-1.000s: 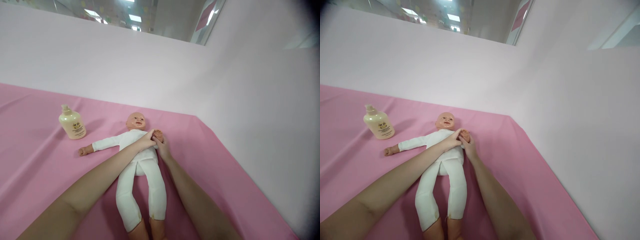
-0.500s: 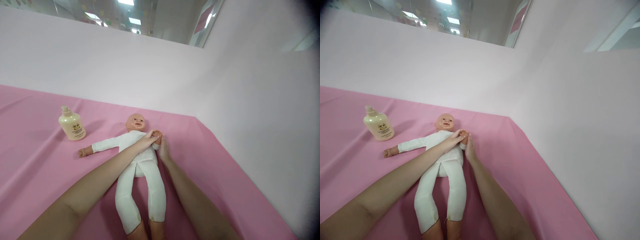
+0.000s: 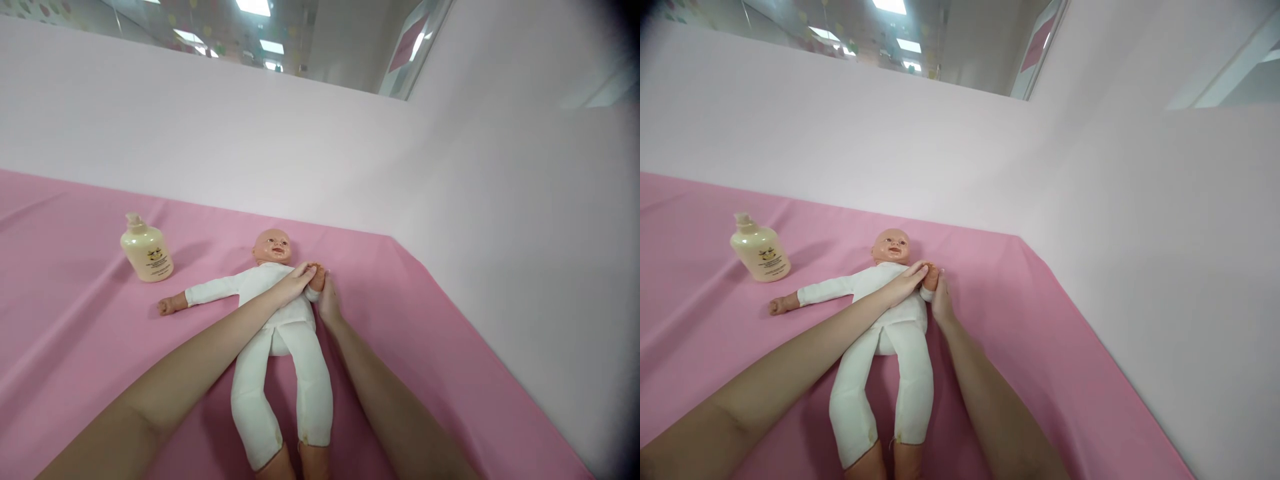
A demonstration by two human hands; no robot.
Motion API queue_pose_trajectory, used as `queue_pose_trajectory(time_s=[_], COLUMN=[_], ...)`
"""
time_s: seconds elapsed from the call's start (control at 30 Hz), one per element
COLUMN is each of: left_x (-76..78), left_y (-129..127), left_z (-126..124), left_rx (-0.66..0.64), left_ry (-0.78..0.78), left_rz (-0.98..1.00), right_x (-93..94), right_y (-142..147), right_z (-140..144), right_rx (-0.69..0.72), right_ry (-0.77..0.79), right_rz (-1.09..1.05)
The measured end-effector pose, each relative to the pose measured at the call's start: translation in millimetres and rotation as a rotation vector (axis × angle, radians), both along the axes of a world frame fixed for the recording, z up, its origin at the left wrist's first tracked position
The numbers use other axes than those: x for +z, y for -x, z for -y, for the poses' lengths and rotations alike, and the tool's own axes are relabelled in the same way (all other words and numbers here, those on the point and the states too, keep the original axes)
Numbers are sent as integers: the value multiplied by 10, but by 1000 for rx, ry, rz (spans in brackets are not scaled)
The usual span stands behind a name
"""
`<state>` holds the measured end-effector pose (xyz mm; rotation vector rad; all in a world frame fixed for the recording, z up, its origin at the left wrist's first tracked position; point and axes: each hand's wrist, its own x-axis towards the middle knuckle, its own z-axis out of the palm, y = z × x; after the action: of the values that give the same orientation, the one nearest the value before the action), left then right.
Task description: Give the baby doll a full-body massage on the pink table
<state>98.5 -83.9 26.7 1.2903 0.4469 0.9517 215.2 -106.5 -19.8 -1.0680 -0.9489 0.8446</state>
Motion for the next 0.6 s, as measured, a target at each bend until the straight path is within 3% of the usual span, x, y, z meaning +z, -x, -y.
queue_pose_trajectory(time_s=[0.33,0.6], left_x=[-51,-56], left_y=[12,-10], left_z=[-42,-26], left_rx=[-51,-11], left_ry=[-27,69], left_rz=[-42,49], right_x=[13,106], right_y=[7,4], right_z=[15,78], right_rx=[144,102], right_ry=[-36,-47], right_rz=[-55,45])
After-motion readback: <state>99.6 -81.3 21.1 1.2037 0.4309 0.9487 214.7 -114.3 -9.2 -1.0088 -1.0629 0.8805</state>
